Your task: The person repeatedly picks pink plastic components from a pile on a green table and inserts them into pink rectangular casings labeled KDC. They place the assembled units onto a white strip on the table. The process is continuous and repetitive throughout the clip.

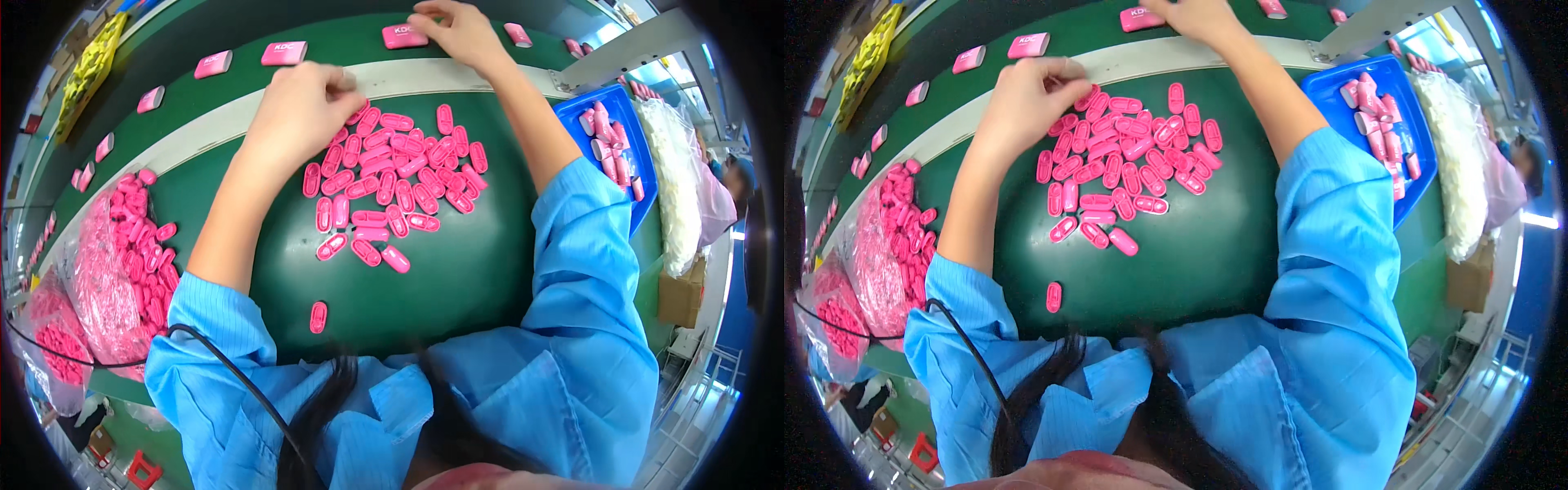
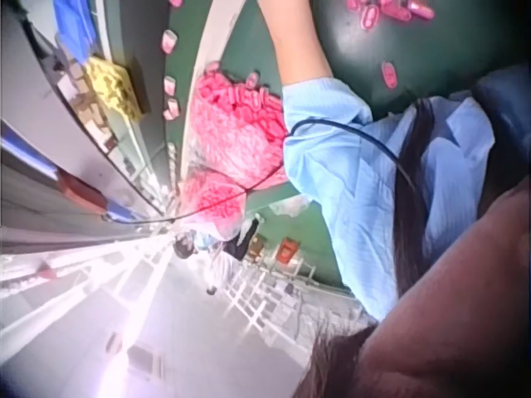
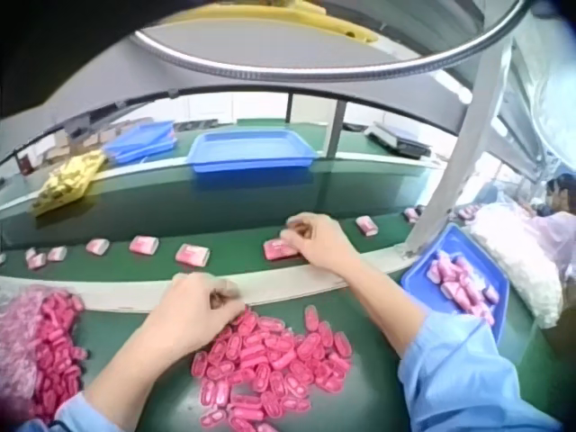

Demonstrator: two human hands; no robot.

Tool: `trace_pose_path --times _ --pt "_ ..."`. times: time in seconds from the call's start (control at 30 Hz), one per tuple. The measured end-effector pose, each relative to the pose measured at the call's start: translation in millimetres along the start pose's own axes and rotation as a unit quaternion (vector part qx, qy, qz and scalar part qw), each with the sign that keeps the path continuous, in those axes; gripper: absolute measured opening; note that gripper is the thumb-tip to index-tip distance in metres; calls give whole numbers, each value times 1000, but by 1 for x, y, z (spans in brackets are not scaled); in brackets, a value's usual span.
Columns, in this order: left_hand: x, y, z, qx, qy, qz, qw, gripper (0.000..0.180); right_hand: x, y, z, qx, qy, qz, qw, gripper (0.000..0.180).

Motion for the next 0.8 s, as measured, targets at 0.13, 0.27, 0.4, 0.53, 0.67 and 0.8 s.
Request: trace_pose_path --times 0.13,0.27,0.4,0.53,0.67,0.8 --pt "-8 5 -3 -51 -110 -76 990 16 -12 -24 58 -81 344 15 935 33" --pt "-16 5 -6 -73 -119 -115 983 19 -82 -30 95 -1 475 -186 860 38" --pt "-15 2 0 -124 5 -104 987 23 -50 -18 74 29 322 -41 945 35" --pt "8 -7 -12 -58 244 -26 968 27 37 41 16 159 -88 -119 976 26" --pt "17 -10 -26 -17 433 5 901 30 28 68 -25 170 -263 -158 937 29" --pt "29 -13 -24 -37 445 6 895 35 30 76 -35 179 -325 -140 918 29"
Point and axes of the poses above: each hand's wrist, its own y-axis away from the middle knuckle, its own z-axis out of the back of the hand, x = y × z, the point moved 8 cm from there along -y, towards the middle knuckle, and after that the axes turned 4 degrees about -z, right-handed, at the moved point
